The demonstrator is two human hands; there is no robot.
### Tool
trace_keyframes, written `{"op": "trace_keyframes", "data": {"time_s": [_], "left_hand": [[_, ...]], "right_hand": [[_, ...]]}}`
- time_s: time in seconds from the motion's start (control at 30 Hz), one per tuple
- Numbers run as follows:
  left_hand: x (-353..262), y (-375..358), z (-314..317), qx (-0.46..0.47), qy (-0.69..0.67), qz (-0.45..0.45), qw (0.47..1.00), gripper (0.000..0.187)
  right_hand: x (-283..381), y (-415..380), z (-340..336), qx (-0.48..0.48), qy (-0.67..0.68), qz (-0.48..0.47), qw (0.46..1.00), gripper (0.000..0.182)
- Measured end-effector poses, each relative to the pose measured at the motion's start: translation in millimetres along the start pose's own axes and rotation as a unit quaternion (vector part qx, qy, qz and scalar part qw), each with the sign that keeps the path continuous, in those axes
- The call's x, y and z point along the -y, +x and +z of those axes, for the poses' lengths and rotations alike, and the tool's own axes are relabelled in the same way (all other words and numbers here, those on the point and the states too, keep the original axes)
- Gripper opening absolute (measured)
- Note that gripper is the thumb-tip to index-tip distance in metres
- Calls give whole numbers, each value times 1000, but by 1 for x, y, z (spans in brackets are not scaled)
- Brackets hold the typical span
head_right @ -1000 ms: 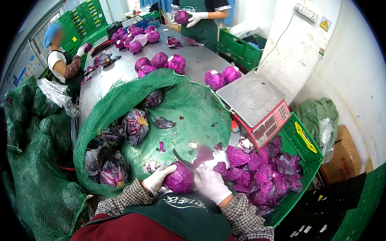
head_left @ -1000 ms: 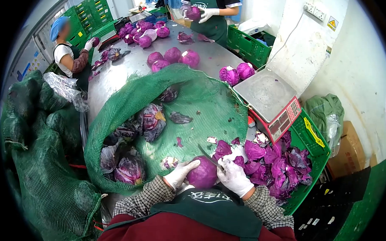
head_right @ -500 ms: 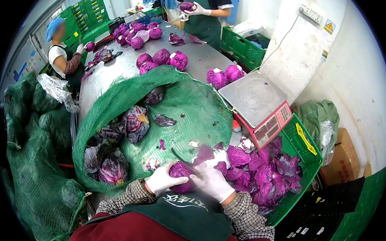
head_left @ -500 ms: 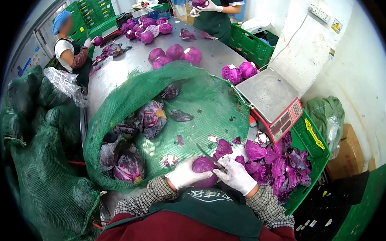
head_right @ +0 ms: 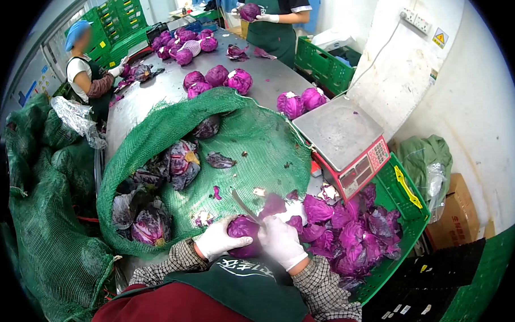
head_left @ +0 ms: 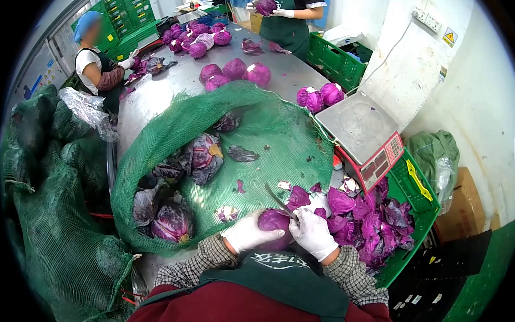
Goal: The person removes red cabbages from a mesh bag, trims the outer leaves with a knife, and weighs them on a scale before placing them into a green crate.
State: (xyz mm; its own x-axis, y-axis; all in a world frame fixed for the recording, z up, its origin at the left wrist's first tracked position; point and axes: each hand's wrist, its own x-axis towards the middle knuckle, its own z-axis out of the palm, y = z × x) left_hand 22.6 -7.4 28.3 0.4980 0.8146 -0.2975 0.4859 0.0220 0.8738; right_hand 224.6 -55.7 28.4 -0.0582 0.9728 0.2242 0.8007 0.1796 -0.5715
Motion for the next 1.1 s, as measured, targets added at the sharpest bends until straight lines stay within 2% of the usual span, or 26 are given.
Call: {"op": "trace_keyframes", "data": {"time_s": [0.03, 0.1, 0.13, 0.2, 0.27, 0.37, 0.4, 0.43, 0.47, 0.5, 0.53, 0.6, 0.63, 0.67, 0.7, 0.73, 0.77, 0.8, 0.83, 0.87, 0.9, 0.93, 0.97, 1.0, 1.03, 1.1], "left_hand": [[3, -1, 0, 8, -46, -12, 999, 99], [5, -5, -1, -5, 0, -11, 1000, 95], [6, -7, -2, -12, 23, -11, 1000, 95], [10, -14, -3, 4, -42, 6, 999, 101], [21, -17, -4, 9, -97, 64, 993, 100], [20, -19, -20, 51, -288, 106, 950, 101], [18, -17, -29, 84, -339, 119, 929, 102], [0, -24, -29, 133, -553, 67, 820, 100], [30, -5, -28, 210, -619, 102, 750, 89], [51, 9, -26, 249, -697, 38, 671, 81], [53, 21, -24, 252, -726, 32, 639, 75], [32, 44, -22, 241, -744, 34, 623, 65], [9, 56, -25, 241, -735, 37, 633, 62], [-18, 66, -27, 249, -716, 33, 651, 64], [-47, 76, -29, 258, -697, 31, 669, 66], [-76, 86, -31, 266, -677, 28, 685, 68], [-97, 101, -26, 237, -620, 23, 748, 69], [-121, 117, -20, 203, -557, 22, 805, 70], [-131, 145, -8, 147, -497, 79, 852, 69], [-130, 187, 5, 62, -402, 158, 900, 71], [-147, 204, 15, -9, -288, 214, 933, 78], [-164, 220, 25, -83, -170, 269, 944, 85], [-171, 247, 32, -152, -12, 326, 933, 101], [-183, 261, 39, -163, 97, 346, 919, 105], [-195, 268, 44, -165, 167, 363, 902, 105], [-208, 285, 56, -183, 282, 408, 849, 104]], "right_hand": [[-3, 2, 4, -2, -2, 8, 1000, 13], [-12, 8, 4, -24, -5, 31, 999, 16], [-17, 14, -2, -92, -50, -25, 994, 16], [-42, 14, 5, -86, -29, 11, 996, 15], [-59, 9, 4, -83, -29, 67, 994, 15], [-72, -4, -24, -164, -41, 65, 983, 12], [-79, -12, -36, -183, -51, 73, 979, 13], [-76, -20, -56, -191, -18, 119, 974, 11], [-76, -28, -75, -199, 15, 162, 966, 9], [-91, -40, -85, -220, 27, 195, 955, 12], [-107, -56, -92, -242, 39, 229, 942, 16], [-129, -85, -103, -311, -67, 213, 924, 30], [-132, -98, -102, -352, 13, 227, 908, 43], [-133, -112, -102, -347, 28, 265, 899, 43], [-123, -120, -103, -346, 102, 256, 897, 38], [-97, -118, -108, -317, 195, 293, 881, 30], [-103, -125, -91, -331, 256, 252, 873, 23], [-88, -129, -81, -298, 322, 308, 844, 18], [-53, -123, -86, -240, 384, 331, 828, 20], [-55, -127, -63, -226, 365, 311, 848, 25], [-38, -126, -52, -226, 391, 299, 841, 24], [-46, -134, -16, -236, 458, 270, 813, 27], [-59, -144, 28, -206, 411, 304, 835, 45], [-52, -142, 22, -119, 500, 374, 772, 34], [-39, -143, 33, -171, 414, 285, 847, 33], [-33, -152, 17, -120, 466, 334, 810, 32]]}}
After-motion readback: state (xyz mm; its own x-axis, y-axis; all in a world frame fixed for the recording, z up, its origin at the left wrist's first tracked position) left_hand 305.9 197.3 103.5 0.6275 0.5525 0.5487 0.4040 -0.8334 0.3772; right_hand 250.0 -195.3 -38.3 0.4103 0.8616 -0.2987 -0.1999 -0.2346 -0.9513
